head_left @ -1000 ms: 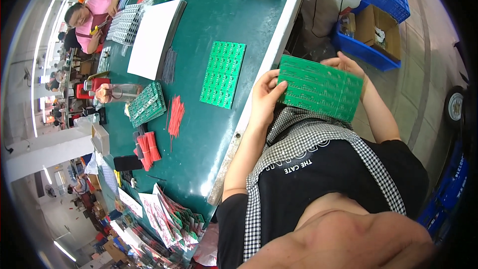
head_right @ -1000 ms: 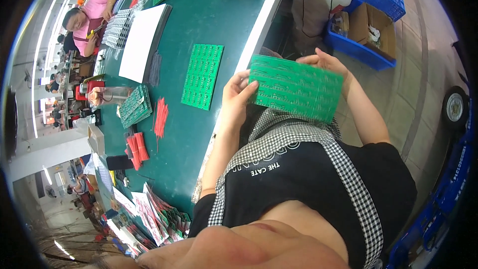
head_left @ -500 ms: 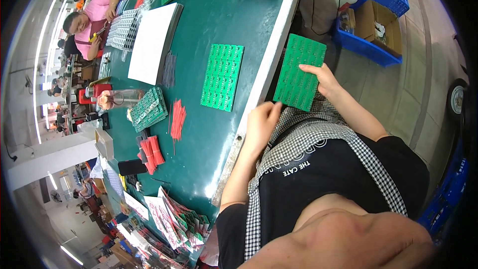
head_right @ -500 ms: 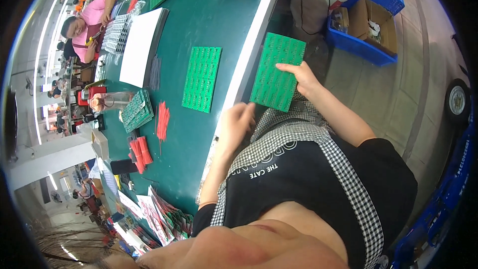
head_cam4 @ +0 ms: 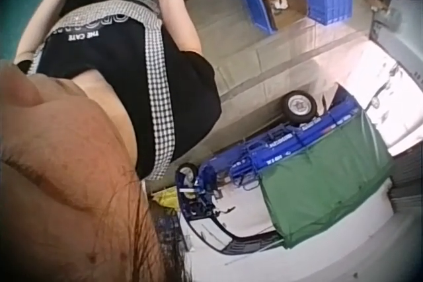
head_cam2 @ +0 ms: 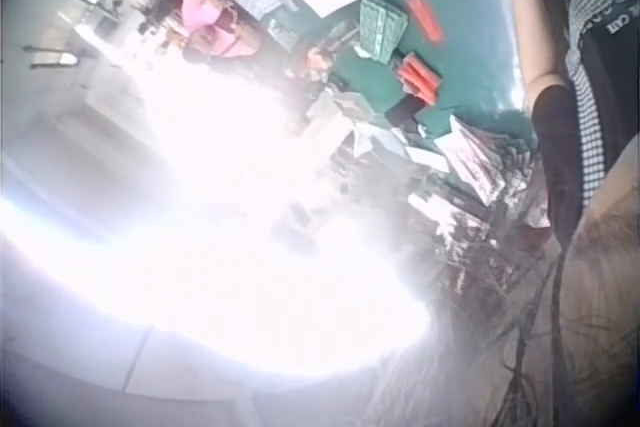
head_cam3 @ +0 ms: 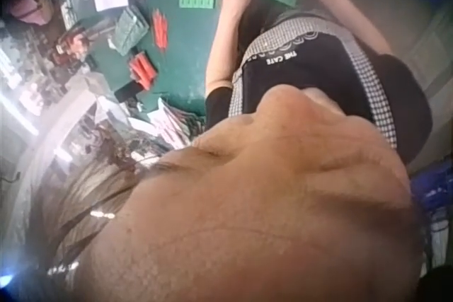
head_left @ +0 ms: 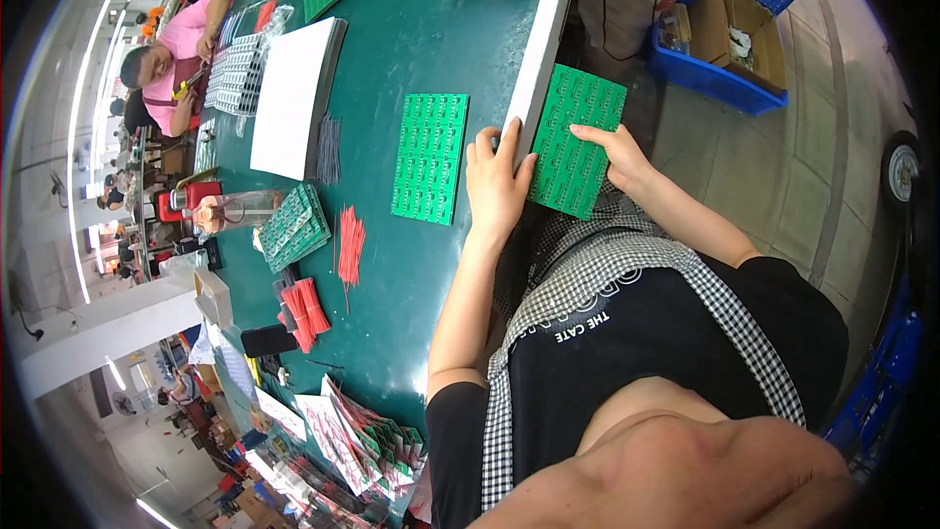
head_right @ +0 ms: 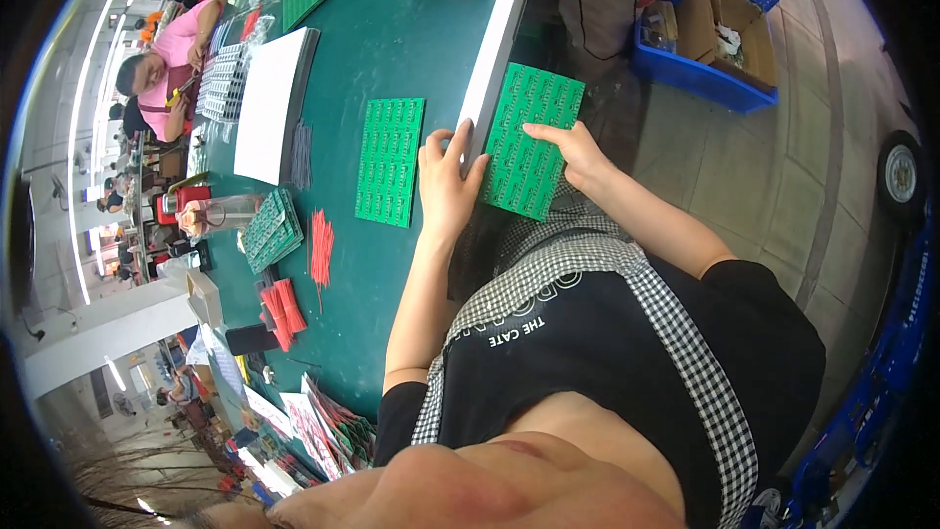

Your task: Sorting, counting, and inspecting green printed circuit boards at a factory workbench.

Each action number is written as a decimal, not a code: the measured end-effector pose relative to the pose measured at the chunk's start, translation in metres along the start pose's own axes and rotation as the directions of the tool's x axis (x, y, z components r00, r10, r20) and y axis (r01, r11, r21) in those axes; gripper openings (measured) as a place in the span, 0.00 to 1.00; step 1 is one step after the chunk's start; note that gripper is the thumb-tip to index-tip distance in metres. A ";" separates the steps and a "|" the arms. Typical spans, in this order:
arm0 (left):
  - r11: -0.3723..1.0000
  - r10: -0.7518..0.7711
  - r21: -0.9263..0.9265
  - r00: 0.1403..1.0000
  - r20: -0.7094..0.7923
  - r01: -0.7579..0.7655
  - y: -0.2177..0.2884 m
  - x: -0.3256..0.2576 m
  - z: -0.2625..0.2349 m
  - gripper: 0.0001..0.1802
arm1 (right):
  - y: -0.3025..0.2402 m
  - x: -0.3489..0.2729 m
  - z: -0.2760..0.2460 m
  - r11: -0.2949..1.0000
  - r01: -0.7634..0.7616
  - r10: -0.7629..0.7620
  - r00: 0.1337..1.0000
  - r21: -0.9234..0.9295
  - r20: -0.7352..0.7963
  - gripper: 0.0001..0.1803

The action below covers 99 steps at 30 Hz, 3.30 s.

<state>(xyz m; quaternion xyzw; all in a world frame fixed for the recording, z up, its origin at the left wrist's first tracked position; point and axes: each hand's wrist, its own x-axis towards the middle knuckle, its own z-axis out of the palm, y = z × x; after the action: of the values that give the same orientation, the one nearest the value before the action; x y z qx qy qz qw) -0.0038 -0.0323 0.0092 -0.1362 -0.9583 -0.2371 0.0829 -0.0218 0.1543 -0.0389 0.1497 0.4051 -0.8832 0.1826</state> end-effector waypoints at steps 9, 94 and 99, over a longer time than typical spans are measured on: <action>1.000 0.009 -0.005 1.000 -0.020 -0.009 -0.003 -0.001 0.002 0.25 | -0.001 0.000 0.000 1.000 0.027 -0.026 1.000 -0.014 0.009 0.14; 0.999 0.034 -0.034 0.999 -0.010 -0.035 -0.006 0.000 0.001 0.23 | 0.014 0.001 -0.002 0.999 0.042 -0.041 0.999 0.030 -0.011 0.14; 0.998 0.015 -0.058 1.000 0.003 -0.014 -0.008 0.000 0.004 0.22 | 0.009 -0.002 0.001 0.998 0.057 -0.057 0.998 0.011 -0.014 0.14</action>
<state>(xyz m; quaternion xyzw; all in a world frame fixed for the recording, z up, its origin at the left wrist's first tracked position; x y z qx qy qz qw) -0.0067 -0.0373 0.0026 -0.1458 -0.9501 -0.2640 0.0792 -0.0164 0.1489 -0.0433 0.1452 0.4053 -0.8894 0.1537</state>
